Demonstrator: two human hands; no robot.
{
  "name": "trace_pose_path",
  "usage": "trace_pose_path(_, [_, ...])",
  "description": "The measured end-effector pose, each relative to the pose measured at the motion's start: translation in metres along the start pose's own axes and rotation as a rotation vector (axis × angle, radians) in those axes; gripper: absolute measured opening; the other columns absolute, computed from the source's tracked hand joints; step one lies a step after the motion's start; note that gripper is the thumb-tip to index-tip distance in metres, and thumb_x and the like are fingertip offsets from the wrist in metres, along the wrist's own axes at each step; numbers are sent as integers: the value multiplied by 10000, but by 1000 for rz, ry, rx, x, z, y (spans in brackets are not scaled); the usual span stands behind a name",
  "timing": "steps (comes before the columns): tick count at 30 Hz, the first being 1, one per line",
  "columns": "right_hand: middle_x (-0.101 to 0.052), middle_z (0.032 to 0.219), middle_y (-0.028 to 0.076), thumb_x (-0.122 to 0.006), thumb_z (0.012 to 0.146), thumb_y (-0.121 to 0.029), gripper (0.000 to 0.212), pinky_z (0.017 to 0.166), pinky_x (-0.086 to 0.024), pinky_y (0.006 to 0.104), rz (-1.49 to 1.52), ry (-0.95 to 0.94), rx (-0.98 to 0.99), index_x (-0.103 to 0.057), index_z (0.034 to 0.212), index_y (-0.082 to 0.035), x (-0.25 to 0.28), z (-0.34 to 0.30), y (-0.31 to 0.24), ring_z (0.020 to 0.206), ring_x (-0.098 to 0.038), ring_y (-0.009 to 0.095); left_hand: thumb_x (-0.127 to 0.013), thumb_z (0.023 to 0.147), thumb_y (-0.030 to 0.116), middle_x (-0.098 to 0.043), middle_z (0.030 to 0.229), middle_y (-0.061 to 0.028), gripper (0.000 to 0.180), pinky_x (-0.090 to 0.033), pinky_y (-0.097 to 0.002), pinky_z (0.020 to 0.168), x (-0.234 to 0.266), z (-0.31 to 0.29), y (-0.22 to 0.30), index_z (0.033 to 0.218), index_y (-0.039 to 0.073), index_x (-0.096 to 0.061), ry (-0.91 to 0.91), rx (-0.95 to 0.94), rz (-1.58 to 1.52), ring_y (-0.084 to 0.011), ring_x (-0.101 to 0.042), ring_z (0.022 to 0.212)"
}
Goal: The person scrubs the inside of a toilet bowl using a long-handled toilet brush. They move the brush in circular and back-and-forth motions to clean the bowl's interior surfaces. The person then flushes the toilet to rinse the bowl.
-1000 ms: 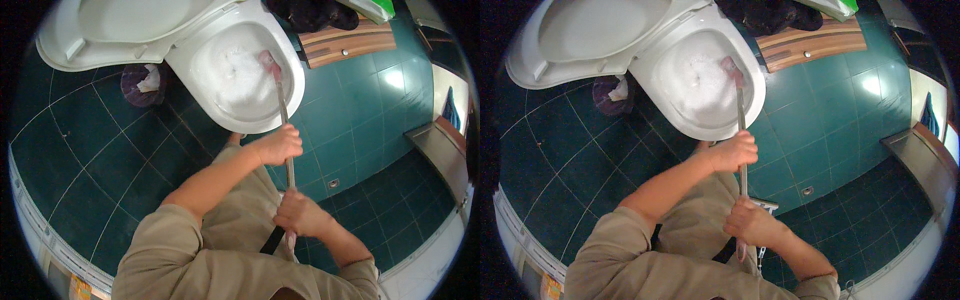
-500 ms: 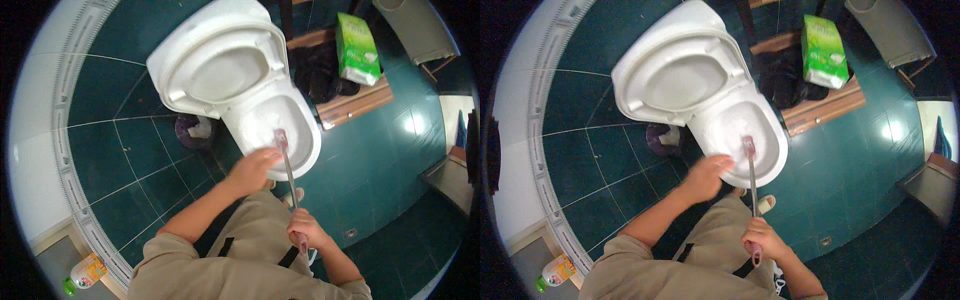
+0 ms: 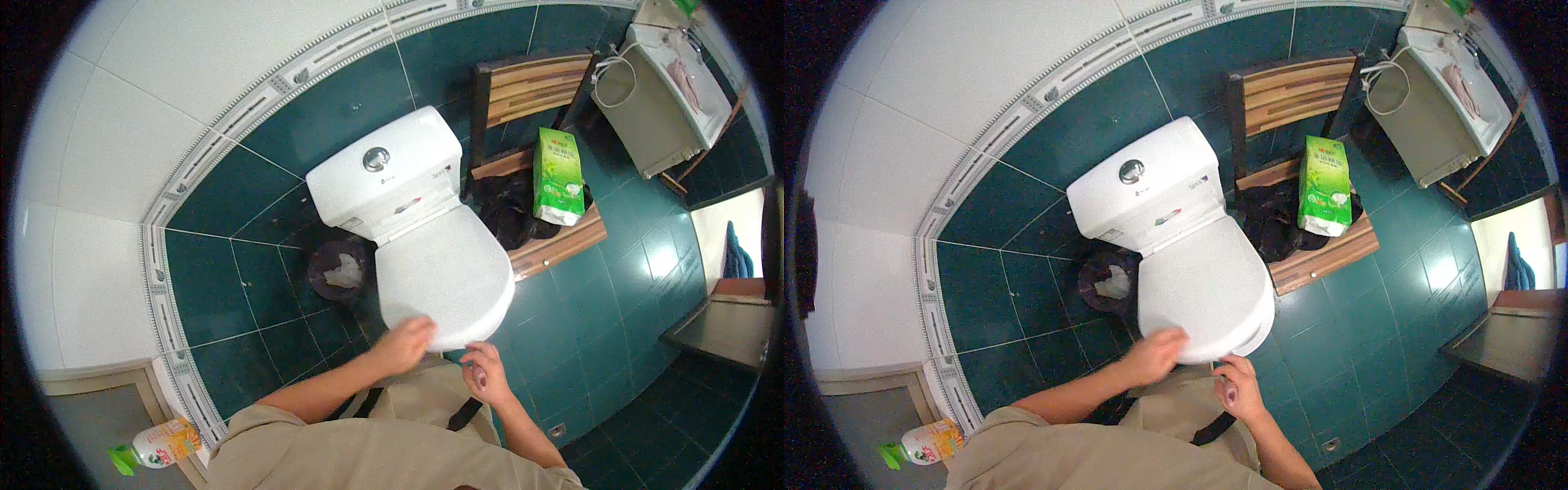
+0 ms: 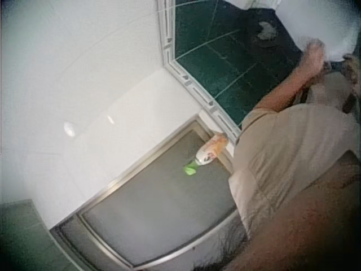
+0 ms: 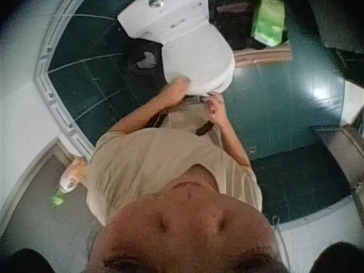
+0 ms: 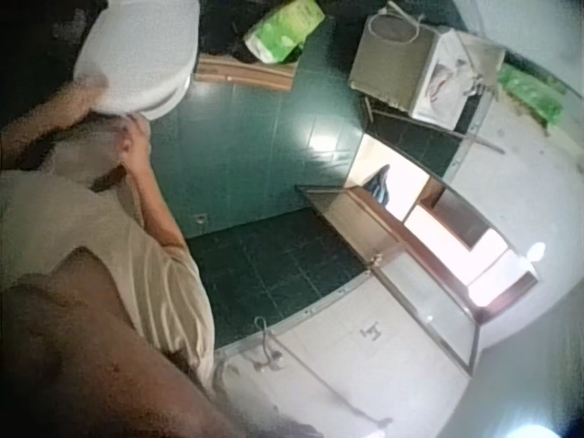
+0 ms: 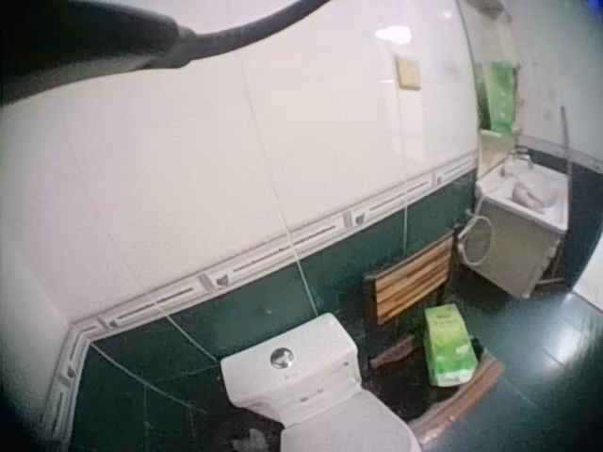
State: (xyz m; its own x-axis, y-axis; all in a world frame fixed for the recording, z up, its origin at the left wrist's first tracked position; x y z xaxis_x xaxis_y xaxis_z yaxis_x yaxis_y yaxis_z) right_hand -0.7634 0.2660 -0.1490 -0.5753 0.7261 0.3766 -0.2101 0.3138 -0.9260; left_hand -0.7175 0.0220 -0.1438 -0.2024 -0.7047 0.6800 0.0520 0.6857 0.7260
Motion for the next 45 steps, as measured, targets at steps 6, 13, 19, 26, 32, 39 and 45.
trace_pose_path(6, [-553,1184,219,-652,711,2,273,953,-422,430,-20,12,-113,-615,970,-78,-13,-49,17,1119,-528,387,-477,832,-18,-513,1300,-216,403,-388,-404,1029,0,61,-39,1220,26,-576,-785,61,-112,-317,-482,1226])
trace_pose_path(13, [-548,1196,214,-655,709,-19,264,949,-426,409,23,14,-198,-615,965,-72,-15,-26,22,1096,-535,373,-417,789,-85,-427,1406,-205,544,-318,-401,1106,190,165,-124,1324,-3,-468,428,62,426,-334,-392,1319])
trace_pose_path(19, [-548,1204,212,-645,709,-13,266,960,-425,410,28,-11,-219,-618,967,-73,-13,-34,25,1122,-532,371,-433,823,-24,-420,1425,-169,516,-284,-440,1117,194,180,-142,1336,13,-464,175,215,638,-298,-386,1331])
trace_pose_path(26, [-545,1210,202,-641,671,10,355,963,-436,413,-20,-74,-216,-608,1011,-85,-14,-35,32,1124,-525,368,-449,852,55,-497,1361,-163,453,-228,-490,1127,195,195,-125,1299,10,-502,157,280,608,-269,-379,1335])
trace_pose_path(32, [-519,1231,204,-619,622,34,411,956,-446,411,85,-154,-221,-606,1019,-74,-12,-27,32,1137,-507,375,-452,871,89,-504,1356,-173,416,-153,-505,1146,196,208,-125,1269,9,-542,7,329,849,-276,-332,1369])
trace_pose_path(39, [-535,1210,209,-598,612,36,410,975,-425,419,50,-133,-225,-605,1008,-72,-14,-25,32,1140,-500,394,-459,878,133,-517,1348,-161,393,-125,-526,1146,204,220,-122,1235,23,-580,-83,384,811,-281,-271,1402])
trace_pose_path(45, [-540,1225,196,-621,605,29,420,1004,-402,422,-64,-133,-130,-599,1012,-75,-13,-36,43,1166,-494,388,-483,863,132,-561,1301,-150,359,-132,-540,1140,211,228,-112,1180,59,-635,-153,443,756,-284,-267,1404])
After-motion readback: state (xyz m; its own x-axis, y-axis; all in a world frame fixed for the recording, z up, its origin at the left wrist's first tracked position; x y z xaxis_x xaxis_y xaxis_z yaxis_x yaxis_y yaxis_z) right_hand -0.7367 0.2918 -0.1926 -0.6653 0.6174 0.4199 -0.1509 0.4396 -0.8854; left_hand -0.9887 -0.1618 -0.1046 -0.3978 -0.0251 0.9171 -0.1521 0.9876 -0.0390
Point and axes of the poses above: each hand's wrist, its own z-axis towards the middle knuckle, its own x-axis out of the back of the hand, y = z × x, the point moved 1 cm from there along z, towards the middle knuckle
